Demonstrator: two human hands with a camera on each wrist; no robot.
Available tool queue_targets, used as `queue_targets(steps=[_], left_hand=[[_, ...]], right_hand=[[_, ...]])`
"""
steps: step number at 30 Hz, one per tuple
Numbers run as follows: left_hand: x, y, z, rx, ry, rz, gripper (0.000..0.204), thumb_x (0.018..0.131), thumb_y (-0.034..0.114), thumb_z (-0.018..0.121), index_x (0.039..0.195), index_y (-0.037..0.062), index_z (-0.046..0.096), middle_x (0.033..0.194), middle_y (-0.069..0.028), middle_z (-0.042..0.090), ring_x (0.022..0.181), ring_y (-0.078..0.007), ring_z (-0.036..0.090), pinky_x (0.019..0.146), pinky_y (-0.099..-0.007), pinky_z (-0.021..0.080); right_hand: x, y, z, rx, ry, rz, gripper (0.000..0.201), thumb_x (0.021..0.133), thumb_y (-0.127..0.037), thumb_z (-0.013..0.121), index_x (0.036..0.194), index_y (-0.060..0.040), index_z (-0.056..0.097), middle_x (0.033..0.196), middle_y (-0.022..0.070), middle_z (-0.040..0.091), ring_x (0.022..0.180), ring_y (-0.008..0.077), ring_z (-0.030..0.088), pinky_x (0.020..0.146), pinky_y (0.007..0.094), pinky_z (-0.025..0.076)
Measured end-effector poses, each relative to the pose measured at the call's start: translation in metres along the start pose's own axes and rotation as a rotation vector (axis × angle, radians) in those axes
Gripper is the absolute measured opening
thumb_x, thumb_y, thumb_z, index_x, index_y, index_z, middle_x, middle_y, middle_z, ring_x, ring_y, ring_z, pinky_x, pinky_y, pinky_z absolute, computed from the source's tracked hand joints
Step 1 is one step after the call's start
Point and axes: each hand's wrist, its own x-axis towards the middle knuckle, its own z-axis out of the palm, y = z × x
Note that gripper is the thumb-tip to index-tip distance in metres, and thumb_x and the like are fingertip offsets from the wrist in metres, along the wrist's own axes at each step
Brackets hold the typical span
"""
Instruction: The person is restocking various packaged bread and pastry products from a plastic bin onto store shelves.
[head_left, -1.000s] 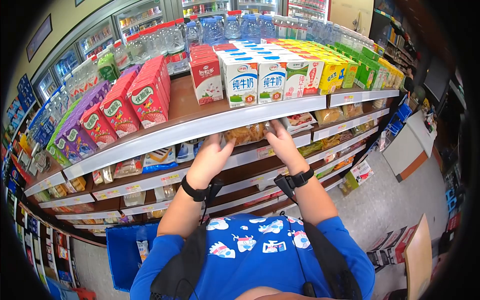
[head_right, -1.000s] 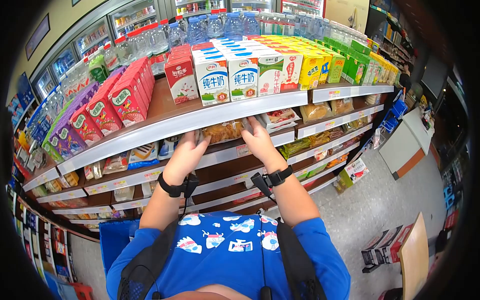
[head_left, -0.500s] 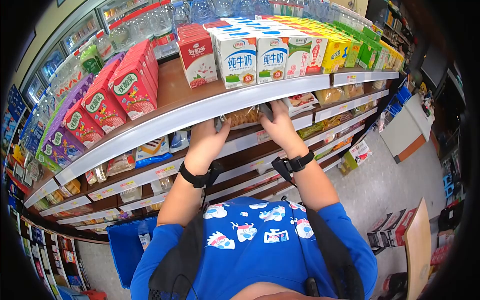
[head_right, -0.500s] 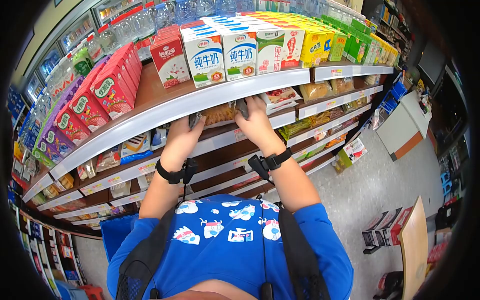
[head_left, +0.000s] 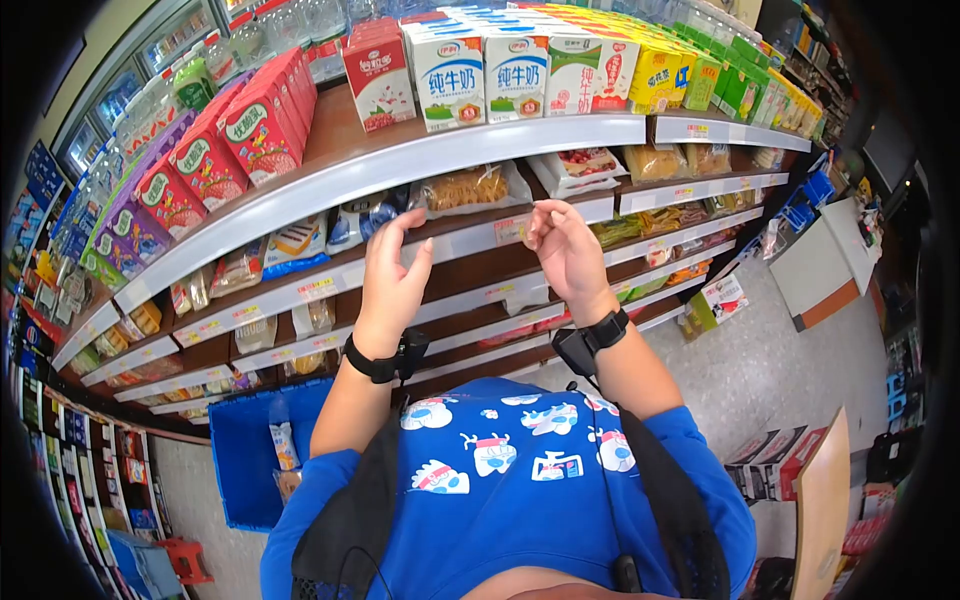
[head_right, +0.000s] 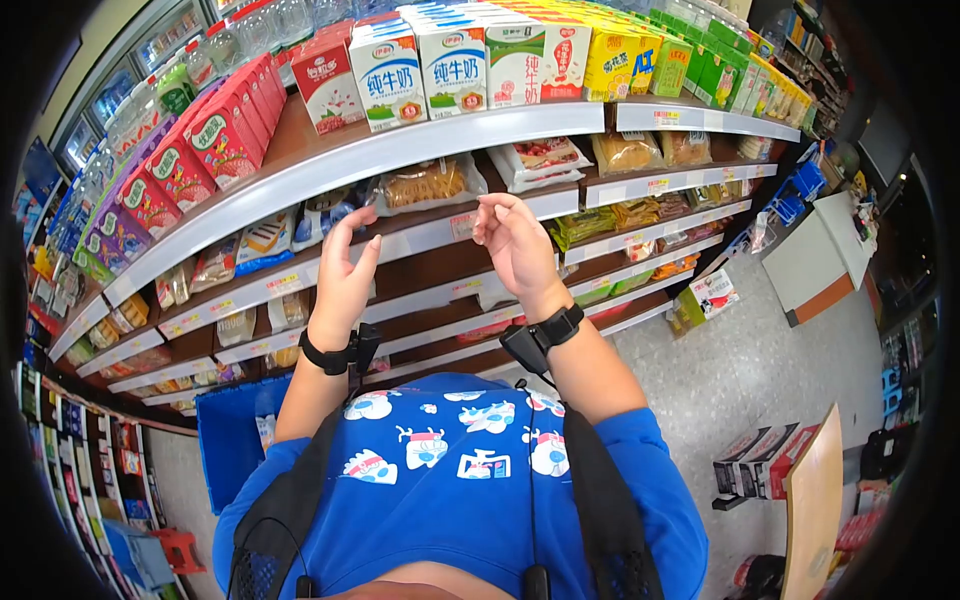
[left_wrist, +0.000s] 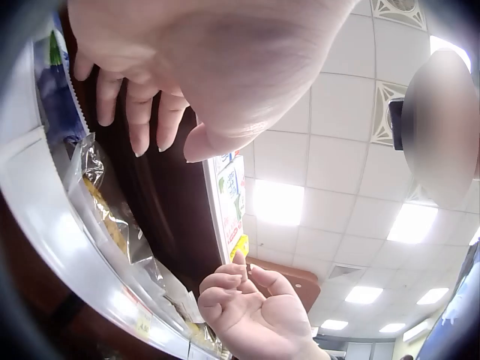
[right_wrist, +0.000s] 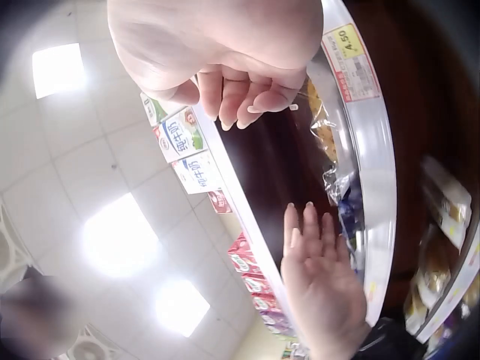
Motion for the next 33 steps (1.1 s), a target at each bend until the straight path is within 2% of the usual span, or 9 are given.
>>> queue_targets(steps=[3,6,10,13,17,24,27,30,33], left_hand=[[-0.029,0.011,0.002,-0.121,-0.004,-0.137,0.034,0.088,0.008,0.061,0.122,0.0028,0.058,0.111,-0.0114,0.064,0.11,-0.0249,0.057,0.099,-0.0352,0.041],[-0.066,0.015,0.005,-0.248,-0.026,-0.226,0.031,0.092,0.005,0.057,0.123,0.0026,0.057,0.11,-0.009,0.065,0.105,-0.0166,0.058,0.096,-0.0307,0.042],[-0.131,0.018,-0.005,-0.502,-0.11,-0.496,0.03,0.097,0.008,0.053,0.127,0.0049,0.055,0.111,-0.0026,0.061,0.094,-0.0074,0.053,0.084,-0.0221,0.043],[-0.184,0.031,-0.023,-0.516,-0.04,-0.611,0.03,0.097,0.006,0.052,0.126,0.0024,0.054,0.11,-0.0039,0.061,0.1,-0.0097,0.055,0.09,-0.0242,0.044],[-0.252,0.043,-0.053,-0.447,0.073,-0.703,0.029,0.096,0.005,0.052,0.126,0.0012,0.054,0.11,-0.0046,0.061,0.103,-0.0113,0.056,0.094,-0.0255,0.043],[-0.333,0.055,-0.106,-0.403,0.244,-0.748,0.03,0.097,0.005,0.05,0.126,0.0006,0.053,0.114,-0.006,0.06,0.106,-0.0133,0.056,0.093,-0.0268,0.043],[-0.376,0.059,-0.151,-0.445,0.271,-0.761,0.031,0.097,0.006,0.051,0.127,0.0007,0.052,0.114,-0.0065,0.06,0.106,-0.0126,0.055,0.094,-0.0263,0.043],[-0.373,0.064,-0.15,-0.49,0.246,-0.782,0.03,0.098,0.007,0.05,0.127,0.0008,0.052,0.115,-0.0066,0.06,0.107,-0.012,0.055,0.094,-0.0258,0.042],[-0.394,0.065,-0.19,-0.404,0.204,-0.754,0.03,0.098,0.008,0.051,0.128,0.0018,0.052,0.115,-0.0053,0.06,0.107,-0.0108,0.054,0.094,-0.0249,0.042]], right_hand=[[-0.017,0.001,-0.008,0.148,-0.071,0.137,0.023,0.096,-0.016,0.051,0.113,-0.0011,0.059,0.09,0.0066,0.059,0.084,0.016,0.055,0.077,0.0296,0.046],[-0.043,0.007,-0.013,0.06,-0.044,0.2,0.023,0.094,-0.017,0.054,0.111,-0.0021,0.06,0.086,0.0054,0.058,0.081,0.0166,0.054,0.076,0.0293,0.043],[-0.083,0.018,-0.022,-0.274,-0.08,0.261,0.018,0.098,-0.011,0.052,0.112,-0.0028,0.061,0.088,0.0006,0.059,0.081,0.0081,0.054,0.076,0.0232,0.044],[-0.113,0.027,-0.022,-0.506,-0.138,0.297,0.016,0.098,-0.01,0.052,0.11,-0.0048,0.062,0.087,-0.0015,0.056,0.08,0.0063,0.052,0.076,0.0213,0.044],[-0.148,0.046,-0.029,-0.56,-0.242,0.303,0.015,0.097,-0.007,0.053,0.109,-0.0034,0.061,0.088,-0.0008,0.055,0.081,0.0071,0.053,0.076,0.0224,0.045],[-0.19,0.067,-0.006,-0.858,-0.376,0.273,0.013,0.092,-0.005,0.058,0.103,-0.0009,0.064,0.095,0.0017,0.058,0.082,0.0081,0.057,0.071,0.0218,0.047],[-0.22,0.088,0.038,-0.866,-0.358,0.306,0.014,0.093,-0.005,0.057,0.106,-0.002,0.063,0.095,0.001,0.059,0.083,0.0077,0.057,0.073,0.0221,0.047],[-0.225,0.09,0.024,-0.819,-0.299,0.378,0.015,0.095,-0.007,0.057,0.109,-0.003,0.061,0.092,-0.0002,0.059,0.085,0.0076,0.056,0.077,0.0223,0.047],[-0.247,0.119,0.045,-0.686,-0.157,0.455,0.015,0.096,-0.008,0.056,0.11,-0.0037,0.061,0.089,-0.0004,0.058,0.082,0.0074,0.055,0.076,0.0228,0.047]])
